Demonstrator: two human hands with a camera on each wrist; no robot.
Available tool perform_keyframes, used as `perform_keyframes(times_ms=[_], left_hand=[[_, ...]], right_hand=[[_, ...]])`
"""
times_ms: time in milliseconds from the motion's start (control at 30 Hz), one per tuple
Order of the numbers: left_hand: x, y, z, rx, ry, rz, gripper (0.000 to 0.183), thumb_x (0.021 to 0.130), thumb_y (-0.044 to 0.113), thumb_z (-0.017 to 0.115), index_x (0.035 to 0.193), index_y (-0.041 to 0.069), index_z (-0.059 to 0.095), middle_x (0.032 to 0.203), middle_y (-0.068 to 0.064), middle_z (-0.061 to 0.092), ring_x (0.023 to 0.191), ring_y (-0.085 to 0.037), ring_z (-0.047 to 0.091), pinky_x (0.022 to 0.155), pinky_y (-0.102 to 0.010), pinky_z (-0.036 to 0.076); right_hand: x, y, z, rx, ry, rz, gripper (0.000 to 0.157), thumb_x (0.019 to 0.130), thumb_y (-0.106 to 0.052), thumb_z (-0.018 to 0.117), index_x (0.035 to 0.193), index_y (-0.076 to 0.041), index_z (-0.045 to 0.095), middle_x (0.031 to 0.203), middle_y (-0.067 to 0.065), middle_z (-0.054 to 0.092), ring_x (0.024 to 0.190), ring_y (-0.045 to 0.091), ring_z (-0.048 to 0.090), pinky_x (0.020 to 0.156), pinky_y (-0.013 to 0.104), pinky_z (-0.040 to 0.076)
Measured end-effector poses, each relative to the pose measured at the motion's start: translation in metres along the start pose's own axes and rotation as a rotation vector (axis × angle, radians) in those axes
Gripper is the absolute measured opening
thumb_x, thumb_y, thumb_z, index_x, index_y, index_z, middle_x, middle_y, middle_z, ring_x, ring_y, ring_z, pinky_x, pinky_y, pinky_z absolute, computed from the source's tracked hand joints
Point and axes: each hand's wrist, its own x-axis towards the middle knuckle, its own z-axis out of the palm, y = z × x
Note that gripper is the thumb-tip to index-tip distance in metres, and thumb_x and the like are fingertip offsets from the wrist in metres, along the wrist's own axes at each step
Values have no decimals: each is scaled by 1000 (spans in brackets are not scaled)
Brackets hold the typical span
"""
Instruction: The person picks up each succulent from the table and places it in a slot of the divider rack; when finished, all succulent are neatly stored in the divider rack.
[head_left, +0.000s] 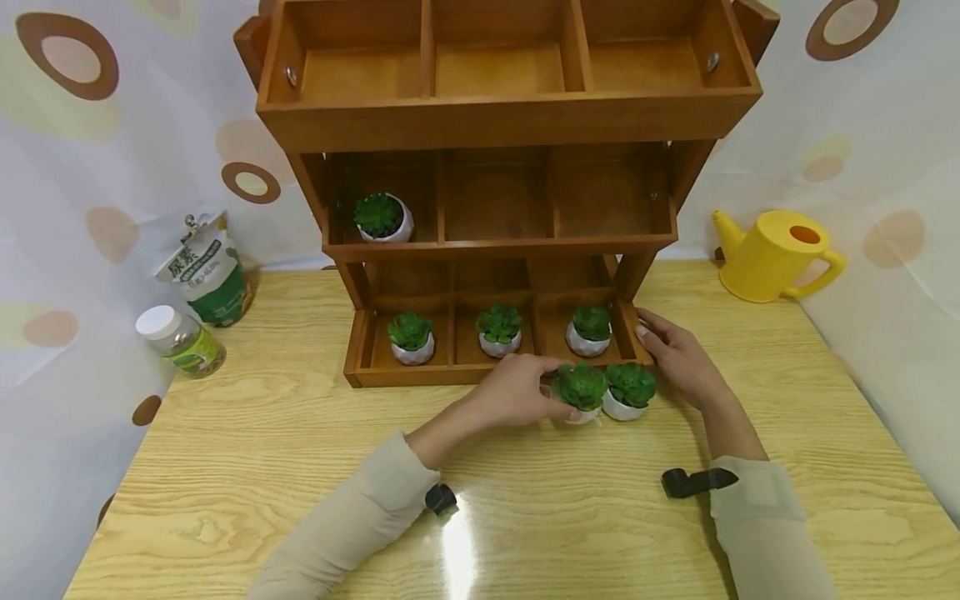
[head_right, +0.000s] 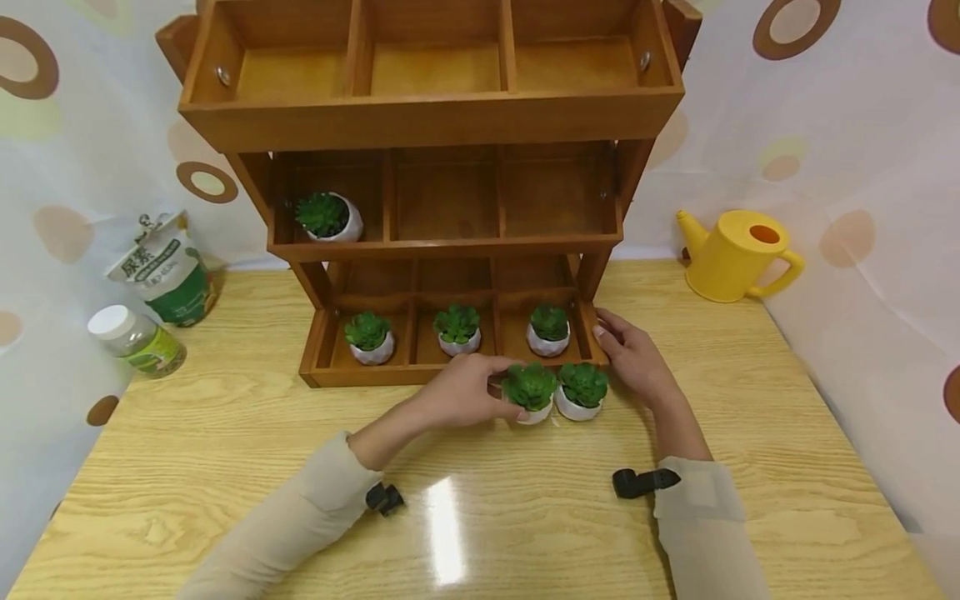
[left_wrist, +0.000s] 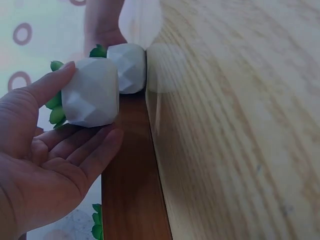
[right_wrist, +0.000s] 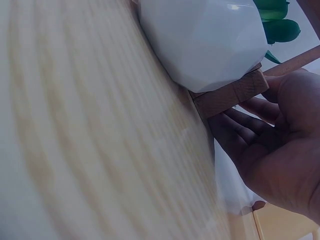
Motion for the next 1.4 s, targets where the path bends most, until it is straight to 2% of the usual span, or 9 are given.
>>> perform_keyframes(times_ms=[133, 267, 367, 467, 633, 800, 1000, 1167, 1400], left_hand=[[-1, 0, -3, 2, 13, -3, 69, 82, 43, 84, 144, 22, 59, 111, 7, 75, 72, -6, 58, 77, -21, 49], [-4, 0, -9, 2, 33, -9, 69, 82, 44, 84, 143, 24, 60, 126, 7, 71, 98, -4, 64, 88, -23, 51], [-7, 2, -17, -14, 40, 4, 68, 82, 43, 84, 143, 24, 60, 126, 6, 71, 95, -4, 63, 86, -24, 51], [-11, 4, -27, -8, 53, 20, 68, 82, 43, 84, 143, 25, 60, 124, 5, 73, 80, -7, 58, 80, -24, 49], [-17, 6, -44, 17, 100, 33, 67, 81, 41, 85, 142, 24, 61, 120, 7, 74, 72, -8, 53, 75, -26, 47], [-25, 7, -59, -12, 128, 35, 68, 82, 40, 84, 143, 24, 60, 101, 10, 75, 68, -9, 58, 68, -26, 49], [-36, 12, -78, -15, 181, 38, 67, 81, 40, 85, 141, 23, 62, 109, 7, 76, 91, -6, 70, 81, -29, 57], [-44, 17, -95, -16, 226, 44, 65, 81, 39, 86, 139, 22, 63, 120, 5, 74, 110, -10, 70, 95, -36, 57], [-49, 20, -115, -39, 287, 40, 63, 81, 39, 85, 138, 25, 64, 118, 9, 74, 114, -10, 67, 98, -38, 54]], right_hand=[[1, 1, 0, 2, 1, -1, 66, 110, -45, 34, 164, -12, 17, 162, 21, 34, 144, 39, 44, 117, 47, 38], [1, 1, 0, 5, -1, -2, 65, 110, -44, 33, 164, -12, 18, 162, 22, 35, 141, 39, 47, 113, 39, 44], [1, 1, 1, 4, -1, 1, 65, 110, -45, 34, 164, -12, 18, 162, 22, 34, 142, 38, 46, 115, 45, 41], [1, 1, 1, 6, -2, 7, 66, 110, -46, 34, 164, -11, 17, 163, 21, 33, 144, 39, 43, 118, 52, 35], [1, 1, 1, 11, -4, 11, 67, 110, -46, 35, 164, -11, 16, 164, 21, 31, 147, 40, 38, 120, 55, 30], [1, 2, 1, 18, -7, 10, 67, 110, -45, 35, 164, -11, 16, 164, 22, 30, 148, 41, 36, 120, 56, 28], [0, 2, 1, 18, -7, 9, 67, 110, -45, 34, 164, -11, 16, 164, 21, 31, 147, 40, 38, 120, 55, 30], [0, 2, 1, 13, -7, 5, 67, 110, -45, 35, 164, -10, 17, 164, 22, 30, 148, 40, 37, 120, 56, 30], [1, 2, 0, 7, 3, 2, 67, 110, -45, 36, 164, -10, 17, 164, 22, 31, 148, 41, 36, 121, 56, 28]])
